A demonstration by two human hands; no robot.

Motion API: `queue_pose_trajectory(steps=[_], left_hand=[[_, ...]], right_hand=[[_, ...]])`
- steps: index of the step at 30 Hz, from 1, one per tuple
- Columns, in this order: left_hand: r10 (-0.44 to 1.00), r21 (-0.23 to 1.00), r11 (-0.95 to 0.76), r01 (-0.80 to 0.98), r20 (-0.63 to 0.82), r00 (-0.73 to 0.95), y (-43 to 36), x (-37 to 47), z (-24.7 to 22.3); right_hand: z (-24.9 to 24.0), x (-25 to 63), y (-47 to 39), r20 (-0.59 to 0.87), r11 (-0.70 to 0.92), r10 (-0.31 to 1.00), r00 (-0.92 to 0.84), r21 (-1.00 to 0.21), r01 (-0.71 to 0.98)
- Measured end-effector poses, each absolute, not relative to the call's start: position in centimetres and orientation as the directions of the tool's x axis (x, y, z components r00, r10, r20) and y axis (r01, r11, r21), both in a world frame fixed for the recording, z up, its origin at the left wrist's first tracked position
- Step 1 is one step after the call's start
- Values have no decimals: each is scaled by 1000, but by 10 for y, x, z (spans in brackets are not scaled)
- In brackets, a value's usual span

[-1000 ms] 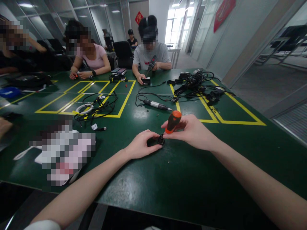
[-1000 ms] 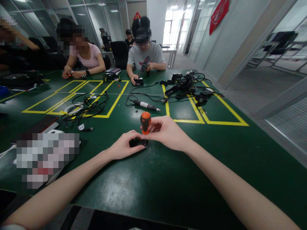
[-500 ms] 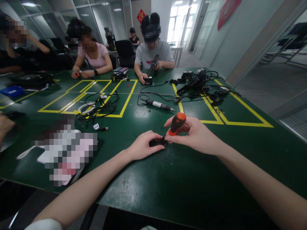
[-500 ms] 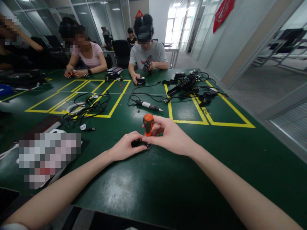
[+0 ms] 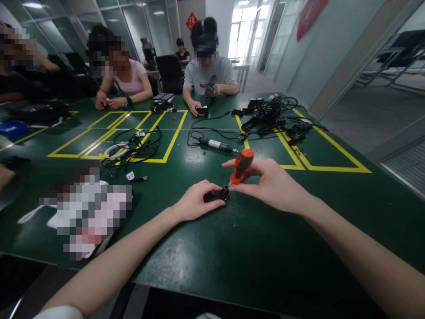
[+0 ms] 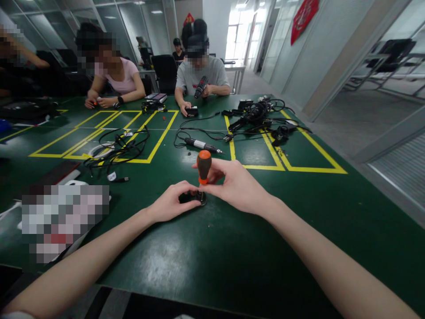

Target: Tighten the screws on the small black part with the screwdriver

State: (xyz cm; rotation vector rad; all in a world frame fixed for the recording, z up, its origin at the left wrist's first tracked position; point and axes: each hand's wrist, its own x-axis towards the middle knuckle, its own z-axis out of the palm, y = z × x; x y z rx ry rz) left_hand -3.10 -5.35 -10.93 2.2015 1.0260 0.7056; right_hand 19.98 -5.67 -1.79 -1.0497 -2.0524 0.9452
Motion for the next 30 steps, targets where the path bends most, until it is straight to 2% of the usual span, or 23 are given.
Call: queue_pose_trajectory(steps=[6,9,16,24,30], left_hand=[[806,699,-517,494,202,557,-54,-31,-108],[807,697,-514,500,196,556,-55,-32,-108],[819,700,-493,517,172,548,-55,-32,-107],[812,690,-507,517,180,555,-56,-32,-108],[813,675,-516,527,190,551,-56,-32,-109]], right_hand=[[-20,197,-60,210,442,813,-544,-830,341],[-22,195,-61,201,440,822,-532,-818,370],[-23,192,-60,270,536,822,-502,-664,521],[-25,190,-64,210,468,834,-510,-758,454],[-24,187,-64,206,485,819,-535,-748,454]])
